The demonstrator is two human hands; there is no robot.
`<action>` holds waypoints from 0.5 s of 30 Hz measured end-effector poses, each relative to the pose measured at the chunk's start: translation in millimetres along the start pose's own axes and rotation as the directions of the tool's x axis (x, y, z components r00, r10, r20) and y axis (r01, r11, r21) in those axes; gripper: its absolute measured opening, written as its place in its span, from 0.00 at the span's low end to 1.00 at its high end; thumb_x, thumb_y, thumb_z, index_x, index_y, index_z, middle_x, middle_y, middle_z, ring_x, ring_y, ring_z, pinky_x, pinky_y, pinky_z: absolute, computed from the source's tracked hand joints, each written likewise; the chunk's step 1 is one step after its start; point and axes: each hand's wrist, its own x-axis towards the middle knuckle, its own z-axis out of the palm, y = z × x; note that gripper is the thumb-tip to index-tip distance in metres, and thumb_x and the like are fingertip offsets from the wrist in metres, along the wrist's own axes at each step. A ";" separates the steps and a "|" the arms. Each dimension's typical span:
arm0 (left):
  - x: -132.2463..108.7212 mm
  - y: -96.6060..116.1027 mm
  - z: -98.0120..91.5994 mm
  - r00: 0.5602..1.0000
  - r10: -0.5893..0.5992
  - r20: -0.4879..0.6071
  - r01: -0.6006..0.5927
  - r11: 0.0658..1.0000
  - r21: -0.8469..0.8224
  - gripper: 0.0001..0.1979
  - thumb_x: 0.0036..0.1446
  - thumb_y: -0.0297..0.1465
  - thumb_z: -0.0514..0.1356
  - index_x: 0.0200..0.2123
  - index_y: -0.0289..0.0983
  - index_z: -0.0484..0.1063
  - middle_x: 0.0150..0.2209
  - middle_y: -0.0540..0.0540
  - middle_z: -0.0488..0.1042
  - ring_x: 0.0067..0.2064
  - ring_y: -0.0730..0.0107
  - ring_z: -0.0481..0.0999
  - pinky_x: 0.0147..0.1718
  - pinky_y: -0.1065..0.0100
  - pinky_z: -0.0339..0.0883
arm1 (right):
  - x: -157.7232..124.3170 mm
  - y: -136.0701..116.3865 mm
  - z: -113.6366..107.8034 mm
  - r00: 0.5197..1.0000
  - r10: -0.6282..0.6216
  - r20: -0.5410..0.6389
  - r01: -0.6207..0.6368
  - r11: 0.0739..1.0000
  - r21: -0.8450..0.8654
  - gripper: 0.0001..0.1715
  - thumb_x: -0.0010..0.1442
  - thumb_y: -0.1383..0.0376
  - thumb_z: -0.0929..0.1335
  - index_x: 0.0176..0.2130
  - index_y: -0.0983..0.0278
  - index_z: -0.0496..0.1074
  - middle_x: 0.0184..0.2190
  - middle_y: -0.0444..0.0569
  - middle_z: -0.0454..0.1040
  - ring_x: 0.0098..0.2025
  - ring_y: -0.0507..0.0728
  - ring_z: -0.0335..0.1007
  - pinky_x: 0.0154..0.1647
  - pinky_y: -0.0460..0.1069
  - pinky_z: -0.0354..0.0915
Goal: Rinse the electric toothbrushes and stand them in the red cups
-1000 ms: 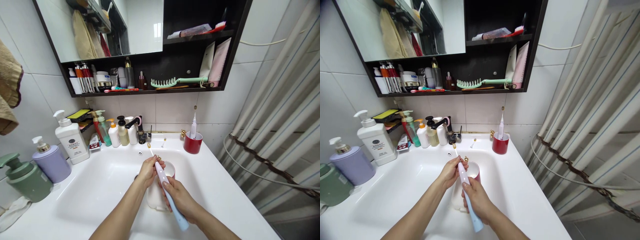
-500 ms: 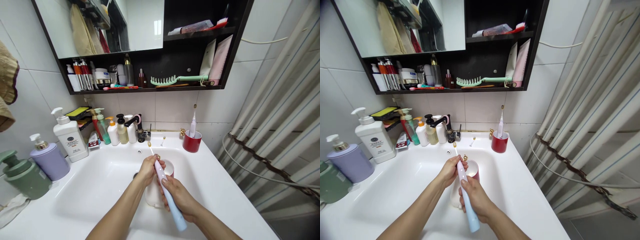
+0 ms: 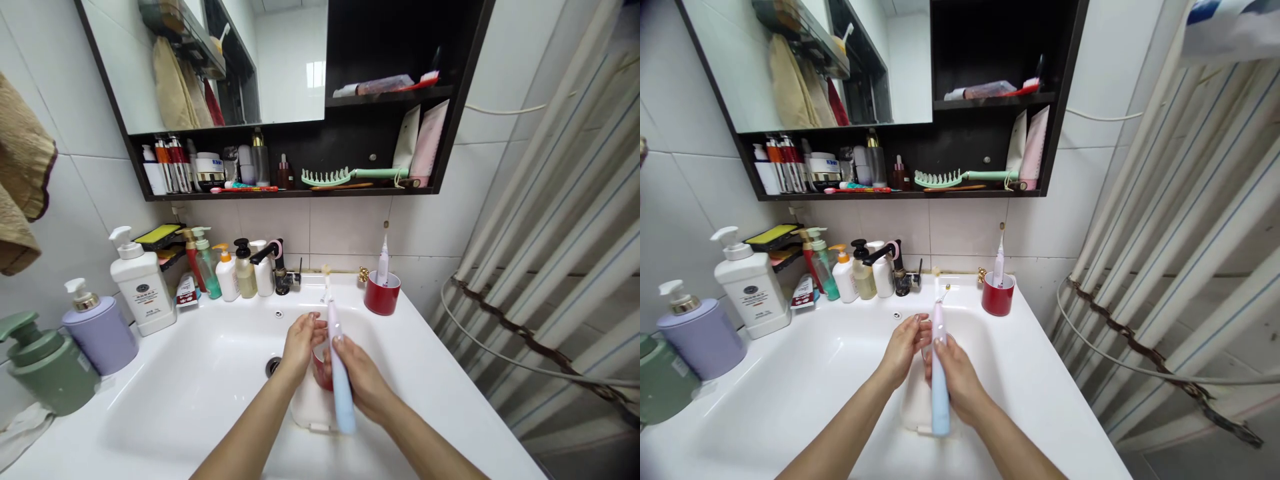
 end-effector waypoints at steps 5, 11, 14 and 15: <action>-2.1 -9.2 -13.5 0.952 0.297 0.071 -0.291 0.813 0.504 0.07 0.42 0.28 0.52 0.28 0.35 0.62 0.28 0.47 0.67 0.32 0.72 0.66 0.34 0.69 0.58 | 40.5 -21.9 -11.9 0.933 -0.310 -0.181 0.218 0.890 -0.400 0.14 0.49 0.57 0.56 0.34 0.63 0.55 0.29 0.45 0.63 0.29 0.49 0.61 0.31 0.45 0.58; -13.3 -35.8 -20.3 0.881 0.188 0.434 -0.469 0.233 0.852 0.12 0.37 0.23 0.53 0.30 0.36 0.64 0.33 0.48 0.65 0.36 0.69 0.62 0.37 0.67 0.56 | 56.1 13.8 -29.4 0.945 -0.257 -0.201 0.097 0.809 -0.580 0.13 0.45 0.58 0.58 0.25 0.66 0.60 0.21 0.44 0.63 0.24 0.51 0.59 0.25 0.46 0.56; -11.7 -43.0 -17.8 0.880 0.100 0.465 -0.473 0.087 0.877 0.10 0.39 0.24 0.51 0.29 0.35 0.65 0.36 0.46 0.65 0.38 0.67 0.62 0.38 0.67 0.55 | 53.3 27.6 -36.2 0.953 -0.230 -0.200 0.053 0.771 -0.635 0.13 0.45 0.58 0.59 0.23 0.66 0.62 0.18 0.44 0.64 0.22 0.51 0.58 0.23 0.45 0.55; -10.7 -43.7 -16.5 0.879 0.086 0.469 -0.475 0.061 0.878 0.10 0.39 0.24 0.51 0.29 0.35 0.65 0.36 0.46 0.64 0.38 0.67 0.62 0.38 0.67 0.55 | 53.1 29.4 -38.1 0.954 -0.224 -0.198 0.043 0.759 -0.649 0.13 0.45 0.58 0.59 0.22 0.66 0.62 0.18 0.44 0.64 0.22 0.51 0.58 0.22 0.45 0.55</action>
